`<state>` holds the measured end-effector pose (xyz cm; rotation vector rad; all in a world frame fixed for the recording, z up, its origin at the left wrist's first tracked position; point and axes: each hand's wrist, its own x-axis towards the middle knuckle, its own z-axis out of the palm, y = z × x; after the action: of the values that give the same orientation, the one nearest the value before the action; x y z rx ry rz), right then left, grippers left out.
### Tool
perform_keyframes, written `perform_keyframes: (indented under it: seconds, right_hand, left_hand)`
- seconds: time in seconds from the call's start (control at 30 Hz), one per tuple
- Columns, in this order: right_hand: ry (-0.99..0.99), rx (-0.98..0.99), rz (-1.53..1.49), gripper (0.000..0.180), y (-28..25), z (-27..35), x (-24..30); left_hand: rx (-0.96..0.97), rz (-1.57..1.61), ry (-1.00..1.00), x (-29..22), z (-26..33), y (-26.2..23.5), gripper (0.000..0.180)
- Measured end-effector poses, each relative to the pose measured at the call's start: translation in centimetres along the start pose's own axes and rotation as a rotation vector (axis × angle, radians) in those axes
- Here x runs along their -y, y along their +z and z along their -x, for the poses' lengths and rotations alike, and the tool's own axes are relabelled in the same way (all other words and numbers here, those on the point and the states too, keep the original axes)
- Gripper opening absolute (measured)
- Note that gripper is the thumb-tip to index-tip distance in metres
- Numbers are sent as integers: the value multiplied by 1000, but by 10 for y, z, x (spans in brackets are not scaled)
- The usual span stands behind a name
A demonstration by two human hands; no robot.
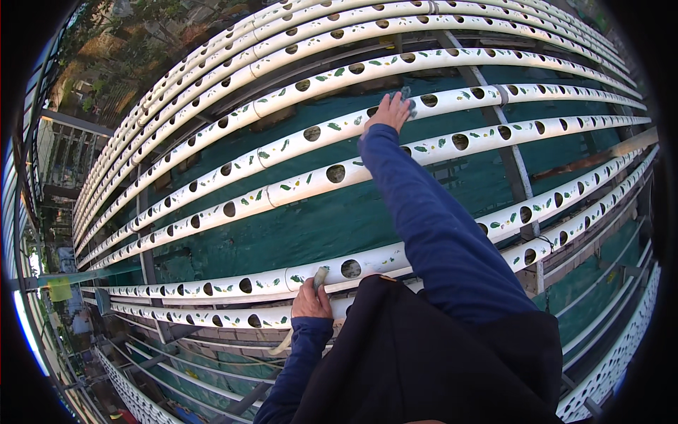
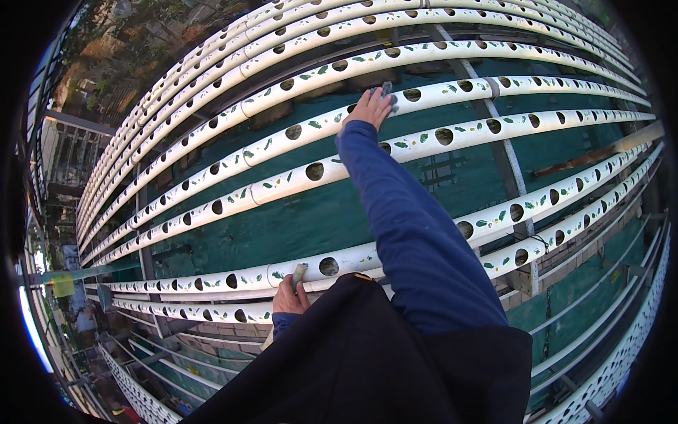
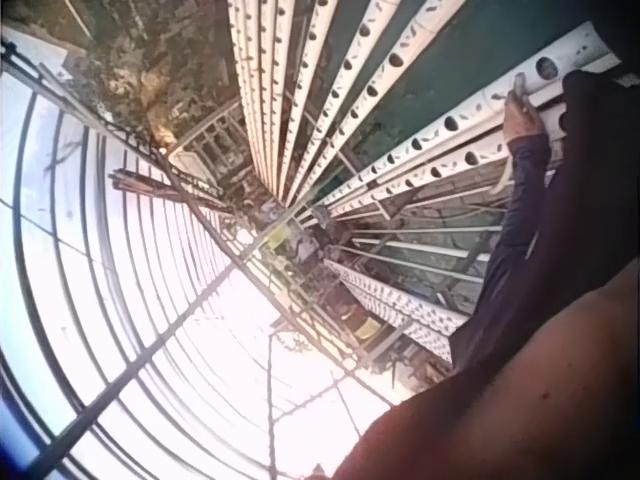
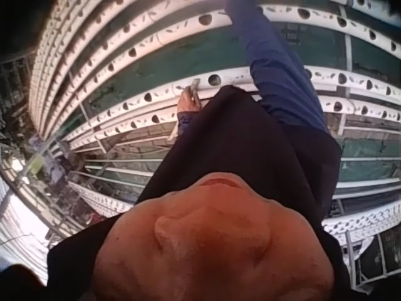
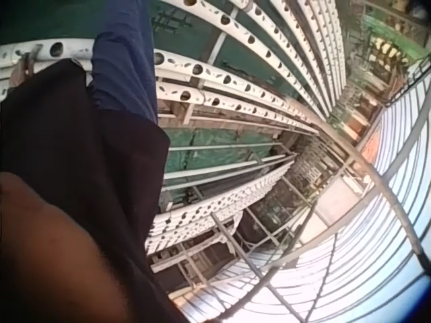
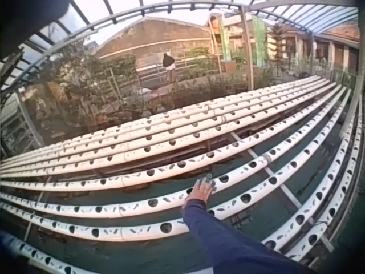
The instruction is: Cleaning and inspecting vertical hydroponic PVC pipes.
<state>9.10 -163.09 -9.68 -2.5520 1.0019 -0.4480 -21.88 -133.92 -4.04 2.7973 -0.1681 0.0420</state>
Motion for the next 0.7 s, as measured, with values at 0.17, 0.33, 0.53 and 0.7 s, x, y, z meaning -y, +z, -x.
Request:
perform_keyframes:
  seconds: [0.17,0.33,0.53,0.7]
  right_hand:
    - [-258,618,263,58,-27,-91,-9]
    - [-358,696,331,60,17,-75,37]
    - [-479,717,356,48,-6,-31,79]
    - [-866,256,82,18,8,23,56]
  left_hand:
    - [-22,1,-19,1,2,-3,27]
    - [-9,-2,10,6,0,3,28]
    - [-60,-22,12,23,8,16,32]
    - [-61,-10,72,28,7,24,32]
